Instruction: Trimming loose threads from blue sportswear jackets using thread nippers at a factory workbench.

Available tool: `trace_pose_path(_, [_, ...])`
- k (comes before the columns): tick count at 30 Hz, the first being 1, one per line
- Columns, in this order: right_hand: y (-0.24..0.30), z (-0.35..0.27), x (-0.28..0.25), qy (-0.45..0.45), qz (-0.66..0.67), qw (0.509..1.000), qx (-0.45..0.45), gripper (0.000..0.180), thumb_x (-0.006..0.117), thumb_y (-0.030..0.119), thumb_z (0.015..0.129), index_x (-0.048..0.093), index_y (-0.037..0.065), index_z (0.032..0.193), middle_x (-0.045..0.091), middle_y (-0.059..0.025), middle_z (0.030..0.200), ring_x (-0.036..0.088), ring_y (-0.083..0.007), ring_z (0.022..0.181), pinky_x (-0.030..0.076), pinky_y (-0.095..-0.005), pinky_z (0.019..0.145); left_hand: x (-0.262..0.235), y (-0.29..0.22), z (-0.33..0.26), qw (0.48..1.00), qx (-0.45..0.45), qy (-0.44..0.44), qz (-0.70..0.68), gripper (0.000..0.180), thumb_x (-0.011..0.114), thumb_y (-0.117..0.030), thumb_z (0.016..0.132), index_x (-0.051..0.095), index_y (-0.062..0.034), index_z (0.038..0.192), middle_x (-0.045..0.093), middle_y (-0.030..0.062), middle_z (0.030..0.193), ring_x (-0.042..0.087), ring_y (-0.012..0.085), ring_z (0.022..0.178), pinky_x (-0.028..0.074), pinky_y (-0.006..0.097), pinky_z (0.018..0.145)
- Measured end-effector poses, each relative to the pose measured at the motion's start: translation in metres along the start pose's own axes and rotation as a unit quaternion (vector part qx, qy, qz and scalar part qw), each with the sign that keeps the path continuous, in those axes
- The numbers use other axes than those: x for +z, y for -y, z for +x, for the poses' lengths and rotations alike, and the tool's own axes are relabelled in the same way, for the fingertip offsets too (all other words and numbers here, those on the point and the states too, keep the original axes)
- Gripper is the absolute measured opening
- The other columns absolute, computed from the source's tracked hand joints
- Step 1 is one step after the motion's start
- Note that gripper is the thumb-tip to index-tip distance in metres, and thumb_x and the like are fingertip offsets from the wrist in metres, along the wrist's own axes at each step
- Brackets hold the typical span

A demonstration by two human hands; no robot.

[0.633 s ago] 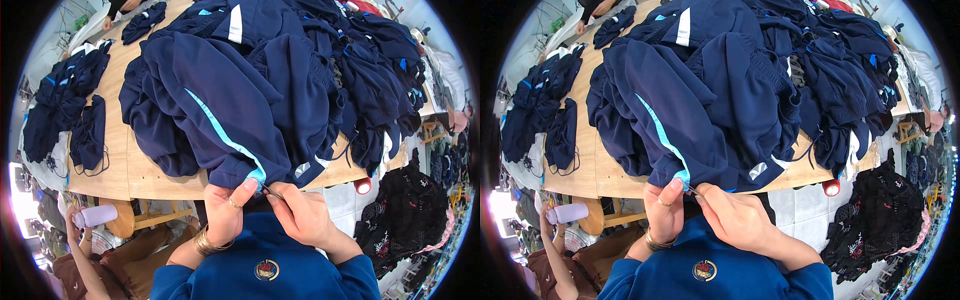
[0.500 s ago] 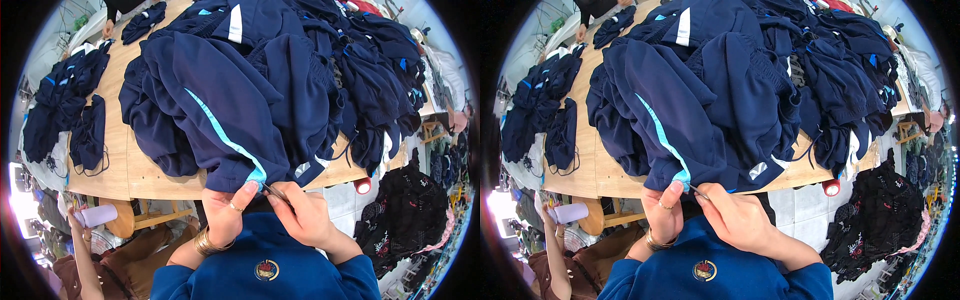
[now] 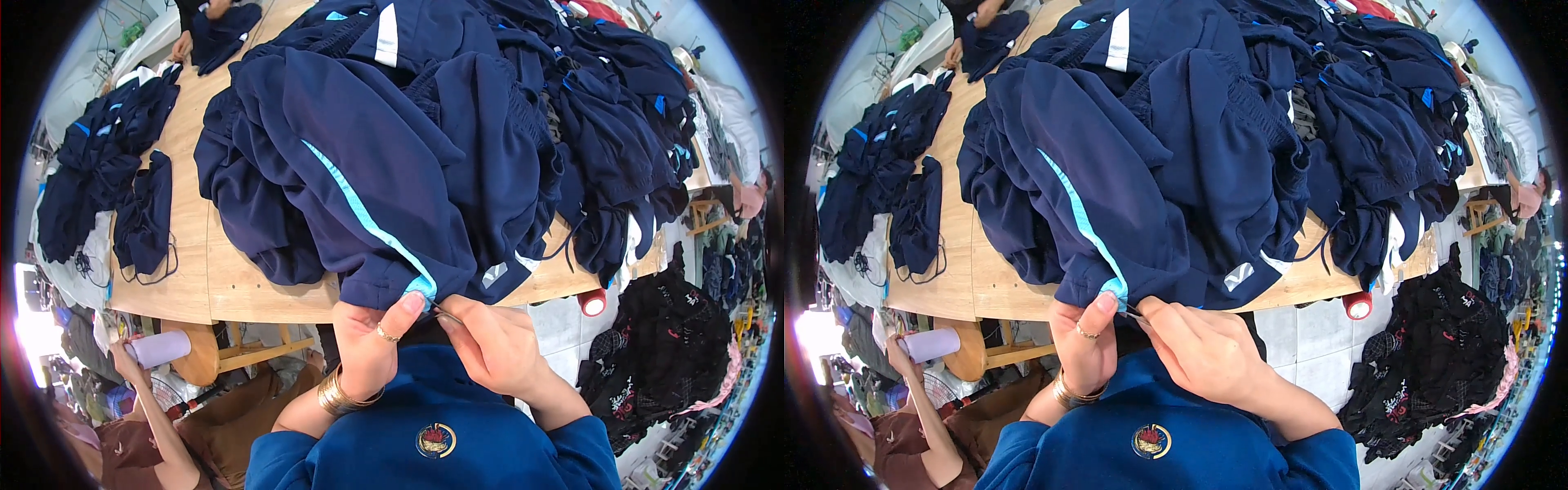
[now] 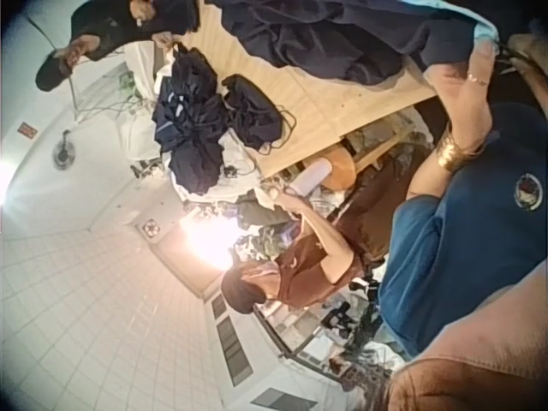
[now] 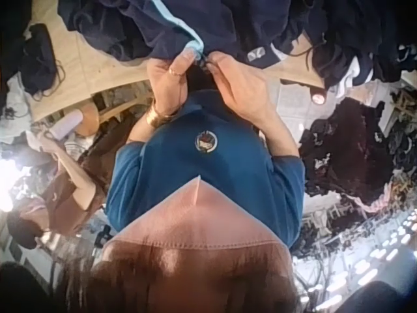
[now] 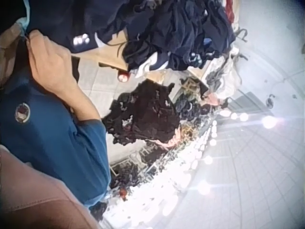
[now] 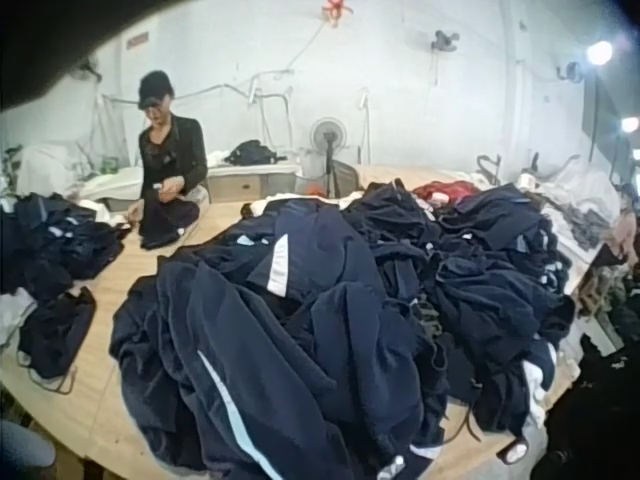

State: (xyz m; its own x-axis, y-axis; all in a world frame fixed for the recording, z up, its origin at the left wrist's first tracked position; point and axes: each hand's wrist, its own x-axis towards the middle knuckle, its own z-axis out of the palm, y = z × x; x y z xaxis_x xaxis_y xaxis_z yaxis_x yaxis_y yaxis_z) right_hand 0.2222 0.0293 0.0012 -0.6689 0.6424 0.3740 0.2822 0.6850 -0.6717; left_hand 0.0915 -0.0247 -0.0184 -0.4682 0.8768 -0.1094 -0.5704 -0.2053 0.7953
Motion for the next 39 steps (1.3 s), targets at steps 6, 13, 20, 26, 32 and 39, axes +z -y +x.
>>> trace_pose_path(6, [-0.001, 0.002, 0.002, -0.020, 0.037, 0.999, -0.002, 0.013, 0.058, 0.004, 0.079, 0.054, -0.002, 0.089, 0.057, -0.0095, 0.065, 0.059, -0.0196, 0.053, 0.044, -0.0250, 0.046, -0.002, -0.001, 0.000, 1.000, -0.004, 0.016, 0.000, 0.016, 0.060, 0.002, 0.077, 0.057, 0.0014, 0.092, 0.060, 0.0049, 0.087, 0.056, 0.0109, 0.078, 0.044, 0.023, 0.072])
trace_pose_path(13, [0.009, 0.002, -0.014, 0.111, 0.261, 0.926, 0.247, 0.011, 0.053, 0.007, 0.084, 0.051, 0.002, 0.094, 0.055, -0.0095, 0.059, 0.058, -0.0179, 0.050, 0.042, -0.0244, 0.044, 0.000, 0.000, -0.003, 0.995, 0.071, 0.026, 0.068, 0.014, 0.059, 0.005, 0.077, 0.057, 0.0026, 0.090, 0.060, 0.0066, 0.087, 0.057, 0.0119, 0.077, 0.044, 0.023, 0.072])
trace_pose_path(20, [0.007, 0.001, -0.002, 0.013, 0.068, 0.994, 0.081, 0.013, 0.055, 0.003, 0.081, 0.051, -0.001, 0.092, 0.057, -0.0107, 0.062, 0.059, -0.0207, 0.051, 0.044, -0.0266, 0.045, -0.003, 0.006, -0.001, 0.980, 0.145, 0.025, 0.137, 0.015, 0.061, 0.003, 0.076, 0.057, 0.0026, 0.091, 0.061, 0.0071, 0.089, 0.057, 0.0126, 0.080, 0.044, 0.023, 0.073])
trace_pose_path(26, [0.004, 0.003, 0.001, -0.021, 0.046, 0.998, 0.025, 0.015, 0.058, 0.001, 0.077, 0.054, -0.003, 0.091, 0.059, -0.0109, 0.069, 0.060, -0.0203, 0.055, 0.046, -0.0253, 0.048, 0.000, -0.001, 0.000, 0.999, 0.035, 0.008, 0.039, 0.017, 0.062, 0.000, 0.076, 0.058, 0.0017, 0.093, 0.061, 0.0065, 0.089, 0.057, 0.0122, 0.080, 0.044, 0.023, 0.074])
trace_pose_path(32, [-0.003, 0.002, 0.001, -0.017, 0.004, 1.000, -0.021, 0.013, 0.059, 0.001, 0.077, 0.055, -0.002, 0.089, 0.059, -0.0107, 0.069, 0.059, -0.0193, 0.054, 0.044, -0.0240, 0.046, -0.002, -0.002, 0.000, 1.000, -0.016, 0.019, -0.010, 0.016, 0.062, 0.000, 0.077, 0.058, 0.0017, 0.092, 0.061, 0.0056, 0.087, 0.057, 0.0114, 0.079, 0.044, 0.023, 0.073])
trace_pose_path(39, [0.007, 0.001, -0.011, 0.047, 0.231, 0.954, 0.186, 0.011, 0.052, 0.007, 0.085, 0.053, -0.001, 0.093, 0.056, -0.0070, 0.062, 0.054, -0.0100, 0.049, 0.040, -0.0199, 0.044, -0.001, 0.000, -0.001, 0.995, 0.057, 0.047, 0.072, 0.016, 0.061, 0.002, 0.077, 0.057, 0.0017, 0.092, 0.060, 0.0062, 0.088, 0.056, 0.0124, 0.080, 0.043, 0.024, 0.074])
